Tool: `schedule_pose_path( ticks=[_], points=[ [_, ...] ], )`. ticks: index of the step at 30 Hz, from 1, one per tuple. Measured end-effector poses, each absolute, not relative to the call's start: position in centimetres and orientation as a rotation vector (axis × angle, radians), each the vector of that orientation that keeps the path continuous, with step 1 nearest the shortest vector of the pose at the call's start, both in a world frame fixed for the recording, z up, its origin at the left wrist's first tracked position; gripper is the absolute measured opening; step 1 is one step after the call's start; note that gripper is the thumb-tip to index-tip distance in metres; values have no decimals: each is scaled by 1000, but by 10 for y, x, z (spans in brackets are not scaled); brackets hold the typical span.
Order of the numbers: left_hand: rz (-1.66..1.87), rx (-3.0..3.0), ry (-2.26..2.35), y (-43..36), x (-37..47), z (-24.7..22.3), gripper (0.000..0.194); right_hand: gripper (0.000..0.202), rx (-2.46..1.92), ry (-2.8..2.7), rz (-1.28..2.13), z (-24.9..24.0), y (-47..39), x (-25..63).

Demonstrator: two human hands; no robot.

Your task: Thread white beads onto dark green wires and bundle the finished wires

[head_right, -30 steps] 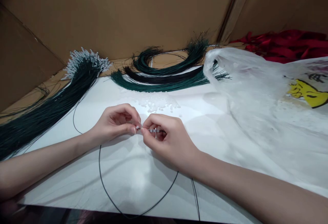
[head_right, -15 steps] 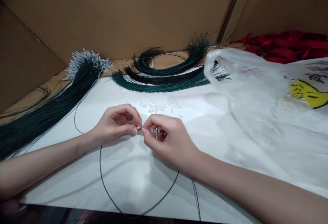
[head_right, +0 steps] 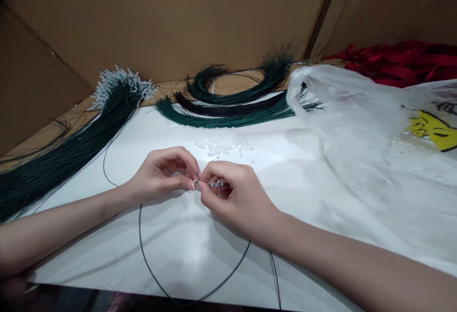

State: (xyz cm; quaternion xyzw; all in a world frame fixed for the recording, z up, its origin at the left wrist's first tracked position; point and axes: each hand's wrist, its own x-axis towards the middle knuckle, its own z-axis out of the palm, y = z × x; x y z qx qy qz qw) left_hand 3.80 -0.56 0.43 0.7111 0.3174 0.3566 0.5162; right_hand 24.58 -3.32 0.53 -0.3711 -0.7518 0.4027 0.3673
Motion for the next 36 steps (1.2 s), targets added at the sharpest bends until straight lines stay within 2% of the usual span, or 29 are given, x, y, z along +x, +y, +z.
schedule_pose_path(
  ticks=[25,36],
  points=[
    [925,1724,722,-6,36,1,26,14,-965,-1944,1035,9,-33,245],
    [852,1703,727,-7,41,5,27,14,-992,-1987,985,6,-35,246]
  ],
)
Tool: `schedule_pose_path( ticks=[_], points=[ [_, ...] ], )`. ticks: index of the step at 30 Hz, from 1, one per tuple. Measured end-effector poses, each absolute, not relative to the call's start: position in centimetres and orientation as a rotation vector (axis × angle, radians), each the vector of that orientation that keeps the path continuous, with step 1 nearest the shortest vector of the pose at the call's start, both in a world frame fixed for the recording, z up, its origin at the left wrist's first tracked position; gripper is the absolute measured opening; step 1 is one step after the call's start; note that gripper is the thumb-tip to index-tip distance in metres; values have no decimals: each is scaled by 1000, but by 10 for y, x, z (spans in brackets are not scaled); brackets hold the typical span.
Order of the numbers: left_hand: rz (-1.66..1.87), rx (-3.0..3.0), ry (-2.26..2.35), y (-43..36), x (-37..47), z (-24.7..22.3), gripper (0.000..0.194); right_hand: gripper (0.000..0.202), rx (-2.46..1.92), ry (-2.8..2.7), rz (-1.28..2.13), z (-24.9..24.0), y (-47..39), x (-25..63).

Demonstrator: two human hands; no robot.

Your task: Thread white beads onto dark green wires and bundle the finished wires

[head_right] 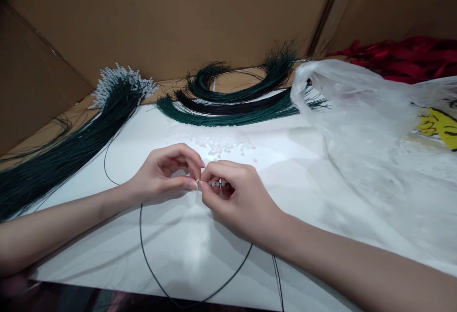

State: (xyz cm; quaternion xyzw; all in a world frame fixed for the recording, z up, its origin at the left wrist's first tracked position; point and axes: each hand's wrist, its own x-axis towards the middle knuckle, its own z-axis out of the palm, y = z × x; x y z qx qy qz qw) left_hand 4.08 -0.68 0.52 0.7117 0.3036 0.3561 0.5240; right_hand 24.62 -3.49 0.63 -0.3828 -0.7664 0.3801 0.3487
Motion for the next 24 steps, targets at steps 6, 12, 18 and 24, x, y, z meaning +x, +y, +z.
schedule_pose_path(
  ticks=[6,12,18,24],
  points=[
    [885,1697,740,-8,41,5,30,9,-1029,-1923,1087,8,-34,246],
    [880,1696,764,-8,43,5,31,7,-1001,-1900,1062,7,-34,247],
    [876,1707,781,-9,46,3,33,7,-984,-1931,1009,3,-32,248],
    [865,1579,723,-9,43,4,37,8,-988,-1914,1025,3,-32,250]
  ],
)
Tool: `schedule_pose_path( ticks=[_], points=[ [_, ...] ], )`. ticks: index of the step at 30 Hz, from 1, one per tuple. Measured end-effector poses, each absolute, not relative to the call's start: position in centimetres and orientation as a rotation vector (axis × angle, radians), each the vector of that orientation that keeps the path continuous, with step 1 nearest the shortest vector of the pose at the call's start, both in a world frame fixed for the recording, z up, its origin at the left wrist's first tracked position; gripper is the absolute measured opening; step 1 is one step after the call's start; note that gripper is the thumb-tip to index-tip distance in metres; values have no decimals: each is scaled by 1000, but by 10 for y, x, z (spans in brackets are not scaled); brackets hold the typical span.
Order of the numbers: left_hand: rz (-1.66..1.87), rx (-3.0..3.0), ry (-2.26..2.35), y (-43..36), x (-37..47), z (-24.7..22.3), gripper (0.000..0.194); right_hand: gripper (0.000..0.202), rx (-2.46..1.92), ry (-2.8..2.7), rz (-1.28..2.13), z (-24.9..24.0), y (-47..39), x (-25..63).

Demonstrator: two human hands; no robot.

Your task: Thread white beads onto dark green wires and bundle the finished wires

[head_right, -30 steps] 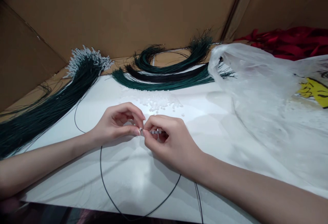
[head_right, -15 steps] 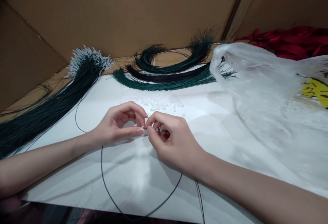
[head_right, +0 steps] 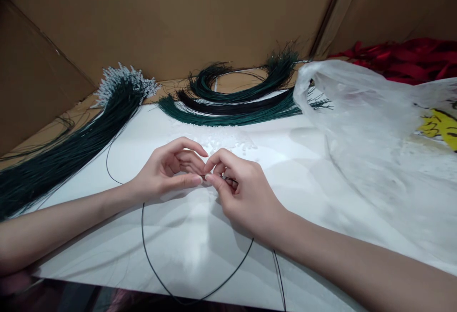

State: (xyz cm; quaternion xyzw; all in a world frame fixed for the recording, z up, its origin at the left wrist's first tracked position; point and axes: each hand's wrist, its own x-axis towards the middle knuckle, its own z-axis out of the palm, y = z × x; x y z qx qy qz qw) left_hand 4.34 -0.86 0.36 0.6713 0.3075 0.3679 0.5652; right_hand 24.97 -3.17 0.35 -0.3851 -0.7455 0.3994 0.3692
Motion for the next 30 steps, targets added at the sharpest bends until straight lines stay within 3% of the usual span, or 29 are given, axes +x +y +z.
schedule_pose_path(
  ticks=[5,30],
  points=[
    [918,1539,707,-7,39,3,27,6,-1006,-1904,1045,2,-31,250],
    [893,1497,696,-6,38,2,23,8,-1004,-1906,1049,3,-31,249]
  ],
)
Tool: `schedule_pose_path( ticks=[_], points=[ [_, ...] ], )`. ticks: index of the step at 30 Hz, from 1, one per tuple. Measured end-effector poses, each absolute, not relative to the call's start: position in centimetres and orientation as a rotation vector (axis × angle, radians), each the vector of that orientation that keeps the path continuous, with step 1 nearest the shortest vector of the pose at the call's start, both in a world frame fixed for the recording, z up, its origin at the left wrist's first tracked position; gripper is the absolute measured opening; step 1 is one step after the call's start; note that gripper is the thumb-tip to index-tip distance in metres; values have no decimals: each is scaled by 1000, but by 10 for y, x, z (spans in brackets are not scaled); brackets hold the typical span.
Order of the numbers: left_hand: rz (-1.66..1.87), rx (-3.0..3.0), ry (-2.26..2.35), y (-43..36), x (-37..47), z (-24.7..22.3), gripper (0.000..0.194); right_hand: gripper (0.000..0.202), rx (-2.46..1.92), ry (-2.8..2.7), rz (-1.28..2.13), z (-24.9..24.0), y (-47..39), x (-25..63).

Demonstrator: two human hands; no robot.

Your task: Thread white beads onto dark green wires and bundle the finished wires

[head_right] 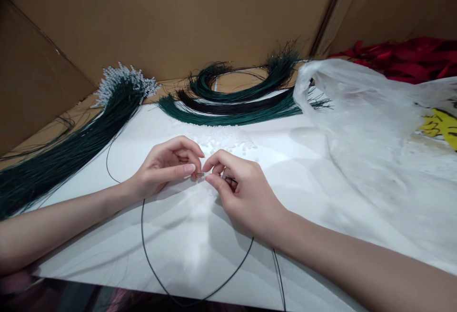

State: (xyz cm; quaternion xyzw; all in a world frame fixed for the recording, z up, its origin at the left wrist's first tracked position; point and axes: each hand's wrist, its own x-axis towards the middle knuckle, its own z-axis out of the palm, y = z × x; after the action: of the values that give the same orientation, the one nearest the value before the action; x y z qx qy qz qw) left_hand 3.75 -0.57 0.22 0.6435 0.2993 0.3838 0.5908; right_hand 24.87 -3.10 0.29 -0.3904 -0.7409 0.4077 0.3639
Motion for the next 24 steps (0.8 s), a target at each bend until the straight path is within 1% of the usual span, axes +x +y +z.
schedule_pose_path(
  ticks=[7,15,21,24],
  points=[
    [856,1600,740,-8,40,4,27,3,-1021,-1899,1066,4,-31,248],
    [893,1651,730,-9,39,3,26,10,-1056,-1916,1075,8,-32,246],
    [898,1660,700,-10,38,3,26,10,-1014,-1939,1089,7,-32,246],
    [883,1580,665,-9,38,2,23,10,-965,-1911,1131,7,-32,246]
  ],
)
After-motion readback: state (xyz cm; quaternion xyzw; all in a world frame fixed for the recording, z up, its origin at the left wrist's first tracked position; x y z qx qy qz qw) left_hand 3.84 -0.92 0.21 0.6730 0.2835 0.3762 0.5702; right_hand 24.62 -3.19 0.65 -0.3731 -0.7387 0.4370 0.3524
